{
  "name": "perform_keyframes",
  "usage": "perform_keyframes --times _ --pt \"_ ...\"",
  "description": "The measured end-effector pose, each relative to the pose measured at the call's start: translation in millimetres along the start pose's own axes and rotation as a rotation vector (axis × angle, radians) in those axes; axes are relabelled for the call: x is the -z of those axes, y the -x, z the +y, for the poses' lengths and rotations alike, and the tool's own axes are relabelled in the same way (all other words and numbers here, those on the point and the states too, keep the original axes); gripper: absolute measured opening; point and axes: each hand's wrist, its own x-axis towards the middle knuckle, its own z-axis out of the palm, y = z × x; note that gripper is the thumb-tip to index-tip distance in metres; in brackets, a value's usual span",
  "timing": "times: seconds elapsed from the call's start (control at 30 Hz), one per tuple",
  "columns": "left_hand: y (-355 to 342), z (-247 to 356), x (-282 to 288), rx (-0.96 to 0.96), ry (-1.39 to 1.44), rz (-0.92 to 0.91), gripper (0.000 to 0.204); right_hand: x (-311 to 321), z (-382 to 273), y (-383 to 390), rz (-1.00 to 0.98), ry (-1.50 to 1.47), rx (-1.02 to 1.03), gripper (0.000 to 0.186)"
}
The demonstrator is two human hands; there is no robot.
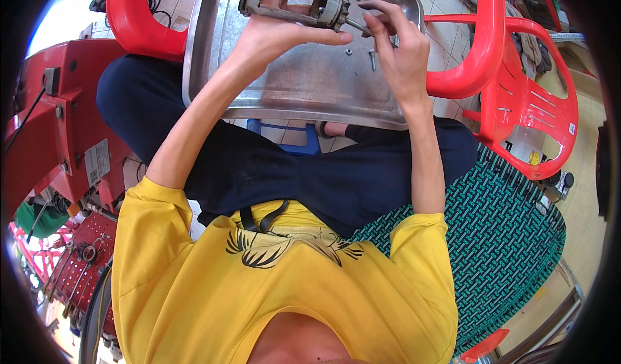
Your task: The person assembles a small mechanical component by inserting metal pins and connecting metal plates while holding the assembly over a metal tray.
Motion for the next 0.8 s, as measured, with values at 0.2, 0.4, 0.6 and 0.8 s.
perform_keyframes --times 0.2,0.4,0.6,0.8 --pt "2.2 2.3 0.9 0.061 -0.051 0.043 0.080 3.8 -8.0 -3.8 0.000 0.040 0.132 0.031" --pt "1.7 9.5 -0.3 0.072 -0.019 0.018 0.079 1.6 -0.8 -1.7 0.033 0.056 0.199 0.029" --pt "0.1 8.8 1.1 0.018 0.096 0.012 0.070 0.5 -10.1 -1.7 0.102 0.015 0.188 0.026" --pt "-0.9 19.0 2.2 0.089 0.096 -0.088 0.069 0.3 -11.5 -0.9 0.051 -0.019 0.114 0.021"
